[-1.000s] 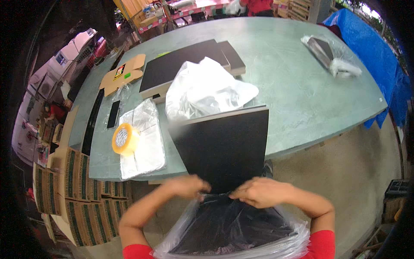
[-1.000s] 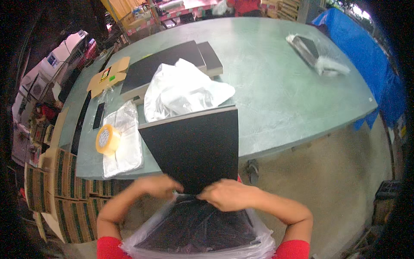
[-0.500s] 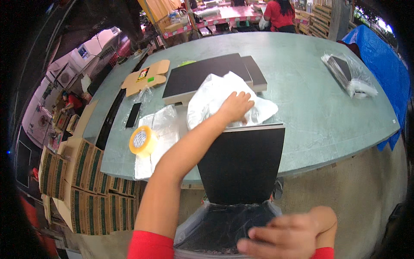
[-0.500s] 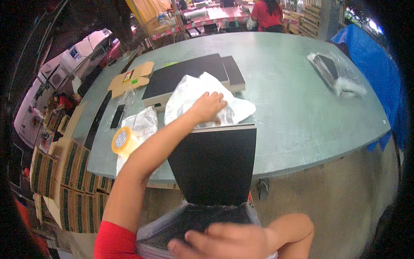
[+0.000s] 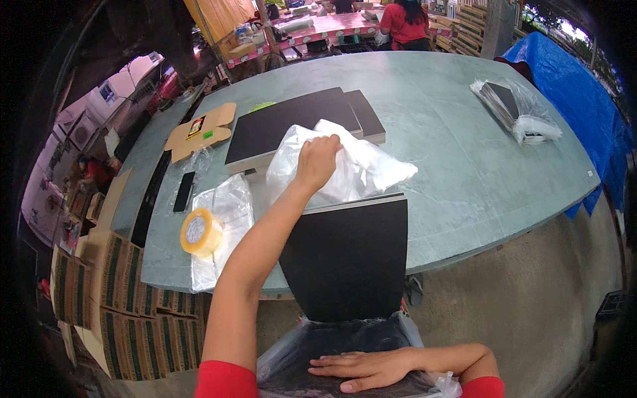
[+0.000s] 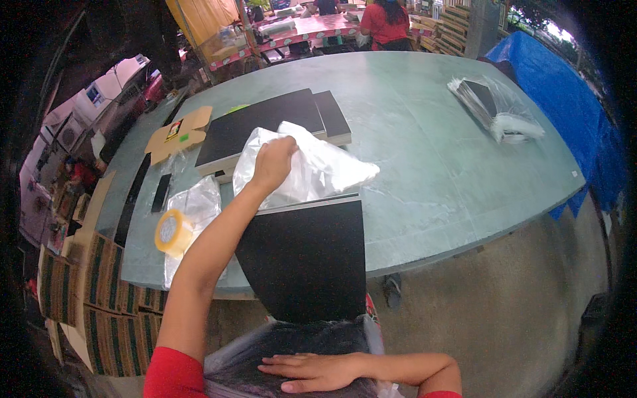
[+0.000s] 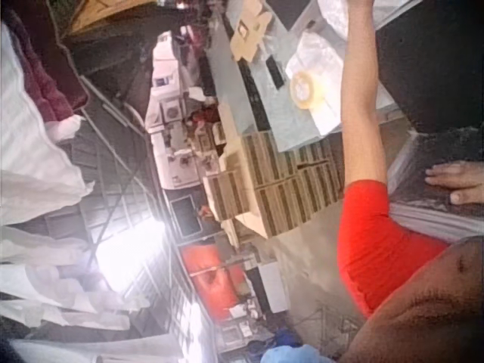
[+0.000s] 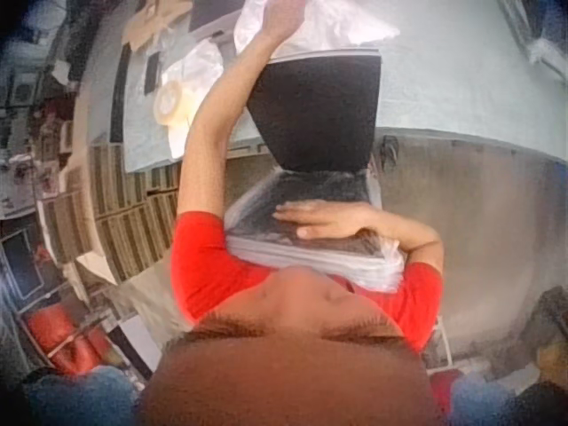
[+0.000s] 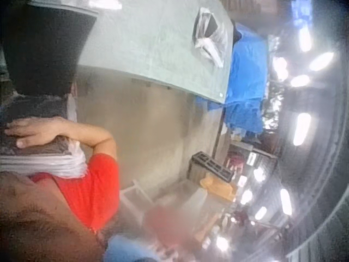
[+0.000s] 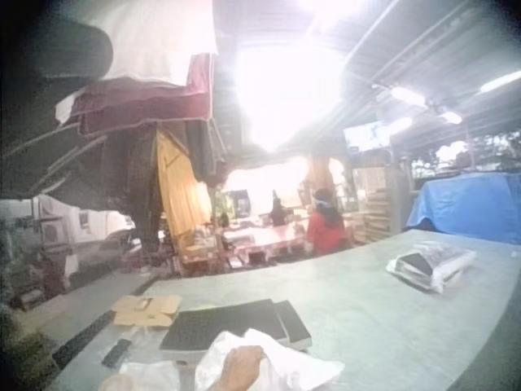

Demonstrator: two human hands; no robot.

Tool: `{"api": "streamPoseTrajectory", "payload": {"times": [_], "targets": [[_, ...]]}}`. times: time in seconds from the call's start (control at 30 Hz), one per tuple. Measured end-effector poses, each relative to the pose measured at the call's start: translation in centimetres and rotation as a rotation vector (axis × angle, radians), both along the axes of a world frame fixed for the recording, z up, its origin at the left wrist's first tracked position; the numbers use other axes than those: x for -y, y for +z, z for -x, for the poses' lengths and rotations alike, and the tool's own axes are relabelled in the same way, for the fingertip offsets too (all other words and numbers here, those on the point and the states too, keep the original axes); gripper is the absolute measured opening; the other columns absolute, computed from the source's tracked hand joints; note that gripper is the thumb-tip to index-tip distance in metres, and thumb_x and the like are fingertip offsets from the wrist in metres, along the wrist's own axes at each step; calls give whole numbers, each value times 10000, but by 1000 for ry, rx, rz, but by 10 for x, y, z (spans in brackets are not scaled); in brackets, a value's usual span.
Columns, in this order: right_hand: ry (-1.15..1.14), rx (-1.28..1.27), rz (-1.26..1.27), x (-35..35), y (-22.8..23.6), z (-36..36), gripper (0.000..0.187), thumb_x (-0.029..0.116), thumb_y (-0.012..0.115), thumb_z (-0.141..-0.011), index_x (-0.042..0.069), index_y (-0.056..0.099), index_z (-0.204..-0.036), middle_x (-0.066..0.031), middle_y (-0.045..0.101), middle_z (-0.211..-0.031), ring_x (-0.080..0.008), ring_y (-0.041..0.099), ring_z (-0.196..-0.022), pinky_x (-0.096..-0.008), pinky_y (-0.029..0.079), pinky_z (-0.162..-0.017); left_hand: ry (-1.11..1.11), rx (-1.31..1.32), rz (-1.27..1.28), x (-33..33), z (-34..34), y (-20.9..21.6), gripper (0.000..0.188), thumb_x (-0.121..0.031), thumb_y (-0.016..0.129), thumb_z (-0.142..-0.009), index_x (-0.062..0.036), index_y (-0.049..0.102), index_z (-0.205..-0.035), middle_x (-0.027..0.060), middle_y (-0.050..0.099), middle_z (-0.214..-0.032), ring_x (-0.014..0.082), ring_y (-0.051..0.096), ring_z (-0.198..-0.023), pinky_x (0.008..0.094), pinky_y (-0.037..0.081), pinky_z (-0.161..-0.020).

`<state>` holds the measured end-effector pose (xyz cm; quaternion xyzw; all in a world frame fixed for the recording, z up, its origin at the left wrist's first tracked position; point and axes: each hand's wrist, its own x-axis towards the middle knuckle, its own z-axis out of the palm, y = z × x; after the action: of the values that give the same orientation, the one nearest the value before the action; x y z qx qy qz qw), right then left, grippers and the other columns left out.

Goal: The person wraps individual black panels in plastic bags, lining them up in a larger plastic container.

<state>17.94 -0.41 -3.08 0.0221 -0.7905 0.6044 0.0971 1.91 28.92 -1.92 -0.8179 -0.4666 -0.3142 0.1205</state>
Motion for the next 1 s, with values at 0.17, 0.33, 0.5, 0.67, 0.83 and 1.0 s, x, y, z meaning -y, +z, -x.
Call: {"api": "streamPoseTrajectory", "payload": {"times": [0.17,0.33,0.5,0.67,0.83,1.0], "targets": [[115,137,82,0,-4,-3,650,501,211,-870,56,107,-1334,-179,87,-1382,-302,59,-1285,-423,105,-1021,-15,557,35,-1,0,12,226,-211,511,-811,-20,487,-930,181,546,-764,335,533,-780,410,402,-706],[168,204,118,5,-7,2,657,543,209,-851,127,91,-1345,-151,70,-1391,-325,33,-1282,-503,93,-1000,-25,370,-73,-5,27,3,255,-174,561,-724,13,547,-897,173,571,-690,315,558,-630,364,409,-535],[111,578,138,-9,-40,-9,744,641,173,-796,154,68,-1348,-135,55,-1395,-343,15,-1277,-532,89,-994,115,970,144,65,49,124,204,-164,514,-742,33,540,-697,125,551,-622,213,505,-553,328,393,-527],[-149,392,2,-45,-26,-20,688,420,543,-760,49,277,-1275,-198,409,-1195,-338,419,-1084,-366,344,-898,-118,168,582,208,55,47,229,-192,540,-733,6,562,-845,163,570,-803,272,546,-720,365,426,-648],[-784,30,-417,-54,2,22,610,299,677,-657,33,422,-1143,-207,575,-873,-320,561,-856,-378,448,-727,-101,287,895,267,46,-37,254,-163,526,-737,-9,584,-930,138,600,-848,250,574,-773,350,444,-711],[-996,-121,711,-107,-4,-25,130,8,497,-747,-4,550,-865,-67,599,-759,-167,585,-671,-269,477,-629,111,1107,1325,255,73,-17,247,-171,471,-810,18,575,-930,49,586,-823,140,539,-743,278,432,-679]]}}
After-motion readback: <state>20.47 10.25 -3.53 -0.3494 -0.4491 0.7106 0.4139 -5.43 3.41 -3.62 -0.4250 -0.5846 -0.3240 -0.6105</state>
